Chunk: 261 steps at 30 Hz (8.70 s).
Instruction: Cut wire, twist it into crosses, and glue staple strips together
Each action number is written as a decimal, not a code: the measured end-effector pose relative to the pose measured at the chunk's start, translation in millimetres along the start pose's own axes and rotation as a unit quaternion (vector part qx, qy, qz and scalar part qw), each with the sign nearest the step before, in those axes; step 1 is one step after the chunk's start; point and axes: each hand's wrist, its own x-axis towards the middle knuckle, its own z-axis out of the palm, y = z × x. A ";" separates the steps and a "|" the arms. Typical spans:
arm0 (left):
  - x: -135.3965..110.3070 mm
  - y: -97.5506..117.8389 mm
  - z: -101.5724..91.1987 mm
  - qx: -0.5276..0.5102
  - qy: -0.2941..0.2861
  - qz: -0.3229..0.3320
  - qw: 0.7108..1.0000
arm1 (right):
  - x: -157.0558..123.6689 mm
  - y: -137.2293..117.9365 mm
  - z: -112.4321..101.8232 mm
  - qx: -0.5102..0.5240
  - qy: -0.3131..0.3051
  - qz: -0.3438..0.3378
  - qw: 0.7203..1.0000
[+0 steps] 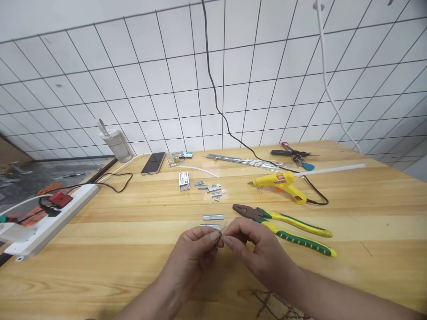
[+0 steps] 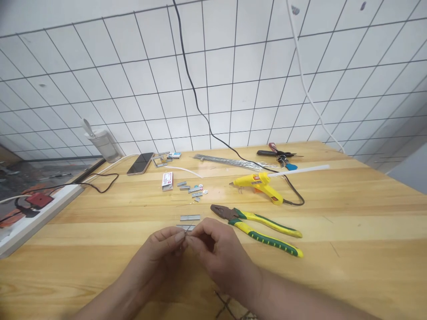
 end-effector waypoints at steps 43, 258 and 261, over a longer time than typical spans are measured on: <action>-5.4 7.7 -0.1 0.174 -0.090 0.025 0.980 | 10.7 -2.8 -30.5 -0.144 -0.072 -0.282 0.946; -6.5 15.7 4.5 0.316 0.006 0.092 0.944 | 10.1 5.9 -20.7 -0.257 -0.013 -0.307 0.916; -6.1 14.8 4.6 0.304 -0.002 0.091 0.948 | 10.9 6.4 -20.5 -0.265 0.000 -0.325 0.908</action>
